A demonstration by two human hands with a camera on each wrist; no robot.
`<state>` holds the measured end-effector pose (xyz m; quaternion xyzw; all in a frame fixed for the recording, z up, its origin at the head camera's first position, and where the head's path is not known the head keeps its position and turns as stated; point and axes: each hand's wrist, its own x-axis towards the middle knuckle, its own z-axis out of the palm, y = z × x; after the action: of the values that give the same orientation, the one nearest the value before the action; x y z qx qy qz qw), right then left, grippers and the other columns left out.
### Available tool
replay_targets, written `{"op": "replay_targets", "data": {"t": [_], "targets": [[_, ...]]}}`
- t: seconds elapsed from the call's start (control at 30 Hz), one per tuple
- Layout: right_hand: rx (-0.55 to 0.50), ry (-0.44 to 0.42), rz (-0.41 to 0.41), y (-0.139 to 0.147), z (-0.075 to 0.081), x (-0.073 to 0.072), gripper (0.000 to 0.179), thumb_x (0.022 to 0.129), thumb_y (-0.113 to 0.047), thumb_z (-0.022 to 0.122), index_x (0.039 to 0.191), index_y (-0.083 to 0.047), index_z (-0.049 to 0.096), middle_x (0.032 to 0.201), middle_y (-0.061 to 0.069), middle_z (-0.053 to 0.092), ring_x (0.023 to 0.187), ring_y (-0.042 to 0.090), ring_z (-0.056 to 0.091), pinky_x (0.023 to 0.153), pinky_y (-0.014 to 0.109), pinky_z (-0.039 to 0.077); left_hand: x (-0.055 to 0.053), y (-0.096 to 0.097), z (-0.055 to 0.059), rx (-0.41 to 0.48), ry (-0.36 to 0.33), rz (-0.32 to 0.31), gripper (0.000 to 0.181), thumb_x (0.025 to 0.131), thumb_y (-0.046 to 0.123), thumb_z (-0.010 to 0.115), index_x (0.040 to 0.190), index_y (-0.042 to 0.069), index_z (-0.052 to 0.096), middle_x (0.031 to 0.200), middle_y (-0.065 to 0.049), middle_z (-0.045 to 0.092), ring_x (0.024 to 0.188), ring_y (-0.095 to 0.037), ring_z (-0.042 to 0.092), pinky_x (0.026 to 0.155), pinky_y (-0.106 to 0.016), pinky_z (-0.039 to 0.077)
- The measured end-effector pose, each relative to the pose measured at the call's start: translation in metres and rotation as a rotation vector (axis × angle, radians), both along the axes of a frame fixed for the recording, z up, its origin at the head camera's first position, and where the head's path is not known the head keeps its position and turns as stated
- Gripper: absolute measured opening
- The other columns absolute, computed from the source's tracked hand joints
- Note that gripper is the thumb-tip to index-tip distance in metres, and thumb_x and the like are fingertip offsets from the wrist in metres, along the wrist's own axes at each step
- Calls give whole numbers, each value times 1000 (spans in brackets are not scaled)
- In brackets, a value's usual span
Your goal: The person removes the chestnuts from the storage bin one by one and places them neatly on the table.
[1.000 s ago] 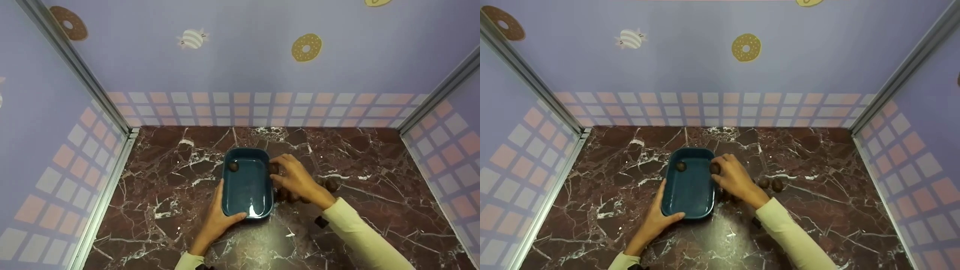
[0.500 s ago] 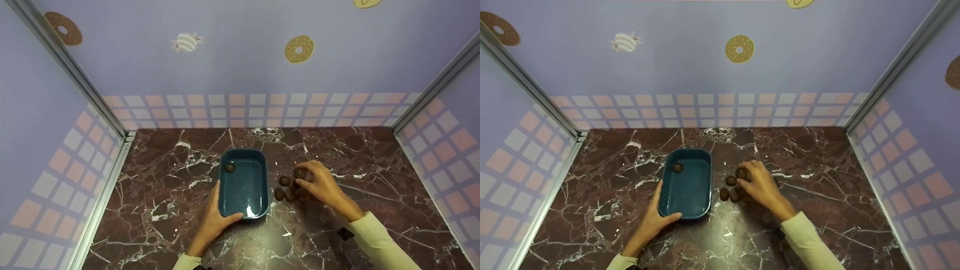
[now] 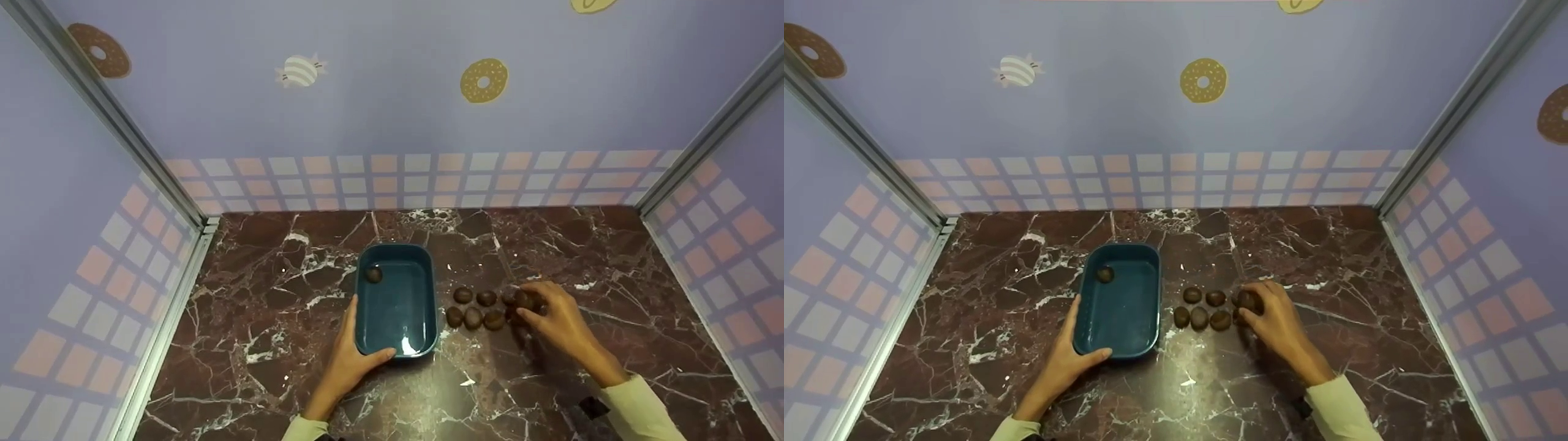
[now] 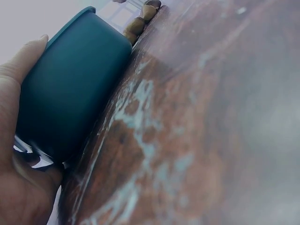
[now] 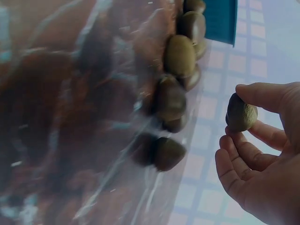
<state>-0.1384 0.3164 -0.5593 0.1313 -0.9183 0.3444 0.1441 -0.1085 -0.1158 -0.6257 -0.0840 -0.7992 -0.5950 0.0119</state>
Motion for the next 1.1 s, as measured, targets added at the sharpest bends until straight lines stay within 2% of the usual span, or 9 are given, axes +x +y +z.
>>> {"op": "replay_targets", "data": {"t": [0.1, 0.4, 0.47, 0.7, 0.87, 1.1], "targets": [[6, -1, -12, 7, -6, 6, 47, 81, 8, 93, 124, 5, 76, 120, 19, 76, 109, 38, 70, 92, 51, 57, 0, 1, -1, -3, 6, 2, 134, 78, 37, 102, 178, 11, 16, 181, -23, 17, 166, -44, 18, 130, -67, 20], [16, -13, -52, 22, -19, 19, 45, 81, 5, 94, 123, 5, 77, 115, 17, 77, 103, 36, 71, 89, 47, 56, 2, 1, 0, -16, -4, 11, 134, 78, 36, 103, 178, 14, 17, 182, -21, 18, 167, -43, 18, 131, -66, 19], [17, -21, -62, 25, -21, 21, 45, 81, 5, 94, 123, 5, 77, 115, 18, 77, 103, 38, 71, 90, 48, 55, 1, 1, 0, -15, -4, 12, 134, 77, 35, 103, 178, 14, 17, 182, -21, 18, 167, -42, 19, 131, -65, 19], [17, -63, -93, 32, -28, 29, 45, 84, 3, 93, 126, 4, 76, 122, 25, 74, 112, 49, 70, 95, 66, 54, 1, -1, 0, -10, -18, 5, 133, 79, 36, 102, 178, 13, 15, 182, -24, 16, 167, -46, 16, 129, -72, 21], [21, -34, -103, 33, -34, 32, 45, 81, 5, 94, 123, 3, 77, 121, 23, 75, 113, 48, 70, 95, 62, 53, 1, -1, 0, -20, -2, 6, 134, 78, 36, 103, 178, 12, 17, 181, -23, 18, 166, -45, 18, 129, -69, 22], [18, -105, -122, 31, -37, 32, 39, 86, 4, 91, 123, 2, 78, 118, 20, 75, 110, 43, 71, 94, 61, 56, 2, 0, 0, -19, -14, 8, 135, 78, 38, 103, 178, 15, 17, 182, -21, 17, 167, -43, 17, 130, -68, 19]]}}
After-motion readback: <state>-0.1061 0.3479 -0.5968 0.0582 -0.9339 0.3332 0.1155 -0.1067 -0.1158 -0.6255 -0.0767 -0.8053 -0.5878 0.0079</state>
